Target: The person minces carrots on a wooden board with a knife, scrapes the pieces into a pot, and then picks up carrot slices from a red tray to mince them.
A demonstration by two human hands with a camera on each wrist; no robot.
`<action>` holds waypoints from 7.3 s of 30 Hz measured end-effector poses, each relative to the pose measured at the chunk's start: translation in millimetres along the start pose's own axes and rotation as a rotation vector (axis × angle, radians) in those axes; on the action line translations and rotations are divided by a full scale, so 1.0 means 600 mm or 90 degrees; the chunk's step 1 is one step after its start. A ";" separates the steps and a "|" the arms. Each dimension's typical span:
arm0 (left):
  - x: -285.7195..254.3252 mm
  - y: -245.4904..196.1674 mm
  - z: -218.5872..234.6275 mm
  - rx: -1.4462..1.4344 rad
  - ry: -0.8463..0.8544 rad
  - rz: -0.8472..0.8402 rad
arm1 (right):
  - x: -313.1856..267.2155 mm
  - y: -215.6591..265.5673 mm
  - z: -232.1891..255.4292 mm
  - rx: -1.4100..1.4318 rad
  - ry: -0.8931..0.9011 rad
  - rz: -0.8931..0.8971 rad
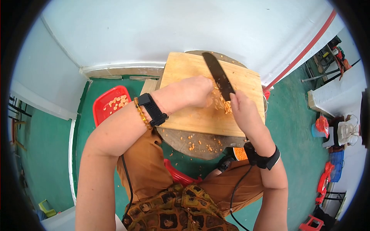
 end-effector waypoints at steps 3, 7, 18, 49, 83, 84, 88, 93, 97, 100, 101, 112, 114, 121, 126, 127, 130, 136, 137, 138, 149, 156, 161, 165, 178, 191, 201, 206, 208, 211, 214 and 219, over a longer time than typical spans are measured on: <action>-0.005 -0.006 -0.001 0.008 0.003 -0.002 | 0.003 -0.015 -0.009 -0.019 0.006 -0.012; -0.002 -0.009 -0.006 0.025 0.011 -0.020 | 0.003 -0.026 -0.016 -0.025 0.025 -0.022; 0.008 -0.016 -0.012 0.012 -0.033 -0.040 | -0.003 -0.012 -0.016 0.002 0.027 -0.017; 0.013 -0.017 -0.029 -0.013 -0.101 -0.114 | -0.008 0.001 -0.027 -0.034 0.035 -0.004; 0.019 -0.011 -0.034 -0.006 -0.102 -0.102 | -0.006 0.011 0.010 -0.008 0.022 -0.020; 0.016 -0.011 -0.033 -0.012 -0.105 -0.090 | -0.005 0.015 0.016 0.002 0.024 -0.027; 0.014 -0.016 -0.030 -0.022 -0.087 -0.087 | -0.010 0.006 -0.019 -0.023 0.062 -0.033; 0.019 -0.012 -0.034 -0.015 -0.094 -0.087 | -0.006 -0.016 -0.036 0.003 0.082 -0.040; 0.015 -0.001 -0.034 -0.039 -0.111 -0.045 | -0.004 0.002 0.005 0.016 0.041 -0.046; 0.008 -0.007 -0.026 -0.038 -0.100 -0.018 | -0.007 0.012 0.016 0.025 0.001 -0.028; 0.007 -0.008 -0.027 -0.045 -0.102 -0.027 | -0.009 0.014 0.016 0.023 -0.015 -0.016; 0.008 -0.006 -0.031 -0.023 -0.095 -0.051 | -0.014 0.008 -0.019 -0.013 0.055 -0.033; 0.007 -0.012 -0.027 -0.042 -0.099 -0.067 | -0.015 0.005 -0.030 -0.030 0.060 -0.023; 0.010 -0.014 -0.032 -0.031 -0.097 -0.063 | -0.012 0.017 -0.009 0.002 0.080 -0.044; 0.009 -0.021 -0.027 -0.028 -0.108 -0.082 | -0.011 0.003 -0.019 -0.001 0.063 -0.041; 0.008 -0.022 -0.025 -0.021 -0.110 -0.078 | -0.008 0.007 -0.010 0.006 0.059 -0.047; 0.004 -0.022 -0.026 -0.029 -0.130 -0.105 | -0.008 0.019 0.012 0.016 0.035 -0.045; 0.001 -0.035 -0.019 -0.057 -0.113 -0.111 | -0.011 -0.011 -0.026 -0.022 0.065 -0.030; 0.003 -0.032 -0.021 -0.043 -0.126 -0.114 | -0.009 -0.012 -0.021 -0.009 0.057 -0.026; 0.007 -0.023 -0.026 -0.031 -0.138 -0.116 | -0.008 -0.005 -0.009 0.004 0.049 -0.035; 0.007 -0.029 -0.029 -0.010 -0.114 -0.130 | -0.009 0.012 0.025 -0.006 0.010 -0.034; 0.016 -0.022 -0.033 -0.012 -0.098 -0.118 | -0.011 -0.022 -0.028 0.027 0.127 -0.109; 0.018 -0.018 -0.035 0.007 -0.095 -0.108 | -0.016 0.003 -0.011 -0.006 0.061 -0.057; 0.014 -0.025 -0.031 0.005 -0.104 -0.139 | -0.018 0.002 -0.027 -0.021 0.051 -0.015; 0.017 -0.020 -0.031 -0.038 -0.070 -0.069 | -0.010 -0.033 -0.042 0.067 0.035 -0.092; 0.009 -0.023 -0.024 -0.013 -0.101 -0.053 | -0.018 -0.003 -0.015 -0.002 0.044 -0.045; 0.011 -0.018 -0.028 -0.018 -0.125 -0.097 | -0.025 0.004 -0.006 -0.008 0.065 -0.078; 0.013 -0.021 -0.029 -0.009 -0.114 -0.108 | -0.030 0.003 -0.020 -0.010 0.059 -0.045; 0.012 -0.022 -0.029 -0.003 -0.117 -0.115 | -0.031 0.004 -0.021 -0.016 0.058 -0.046; 0.013 -0.020 -0.033 -0.003 -0.107 -0.108 | -0.039 0.004 -0.019 -0.030 0.074 -0.050; 0.013 -0.013 -0.035 -0.028 -0.124 -0.118 | -0.037 0.006 -0.017 -0.033 0.101 -0.059; 0.017 -0.014 -0.039 -0.017 -0.108 -0.142 | -0.018 -0.005 -0.040 -0.033 0.099 -0.043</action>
Point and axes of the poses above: each hand's wrist, its own x-axis towards the middle knuckle, its own z-axis out of the back of the hand, y = z × x, the point moved 9 cm from there along x, towards the middle knuckle, and after that the axes turned 7 degrees about -x, right-handed, at the moved point
